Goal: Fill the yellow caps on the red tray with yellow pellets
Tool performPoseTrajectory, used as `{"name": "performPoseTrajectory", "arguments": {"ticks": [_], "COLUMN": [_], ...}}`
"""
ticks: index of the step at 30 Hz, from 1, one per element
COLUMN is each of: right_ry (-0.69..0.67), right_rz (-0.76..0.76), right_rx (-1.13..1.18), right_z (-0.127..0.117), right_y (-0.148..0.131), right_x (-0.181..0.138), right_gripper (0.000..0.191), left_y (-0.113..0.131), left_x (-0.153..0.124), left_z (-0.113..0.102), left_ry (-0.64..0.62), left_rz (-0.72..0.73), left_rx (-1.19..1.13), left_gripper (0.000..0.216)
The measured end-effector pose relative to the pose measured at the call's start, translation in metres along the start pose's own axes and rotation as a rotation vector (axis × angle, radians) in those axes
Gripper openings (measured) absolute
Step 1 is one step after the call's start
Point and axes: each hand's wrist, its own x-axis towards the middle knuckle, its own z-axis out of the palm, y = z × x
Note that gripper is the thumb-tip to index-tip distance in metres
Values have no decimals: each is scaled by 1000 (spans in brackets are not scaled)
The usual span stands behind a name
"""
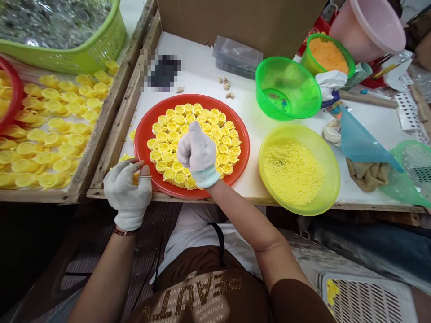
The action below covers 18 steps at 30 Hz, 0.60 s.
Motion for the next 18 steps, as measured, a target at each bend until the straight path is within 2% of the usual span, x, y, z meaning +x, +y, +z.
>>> {"name": "performPoseTrajectory", "arguments": {"ticks": [4, 6, 10, 14, 18], "right_ry": [-15, -8, 47, 47, 28], "right_rz": [29, 37, 90, 95, 65], "right_rx": [-95, -81, -35, -30, -47], "right_z": [11, 11, 13, 20, 33], "right_y": [32, 37, 18, -6, -9], "right_x": [7, 12, 20, 25, 29], "right_gripper": [67, 65, 62, 59, 63], "left_y": [-2, -3, -2, 1, 3], "left_x": [-1, -2, -2, -1, -1], "left_z": [1, 1, 0, -1, -2], "left_ry": [18, 22, 43, 29, 44], "left_rz": [22, 32, 52, 29, 14], "left_rx": [-16, -30, -25, 0, -10], "left_gripper": [31, 31, 30, 29, 29]}}
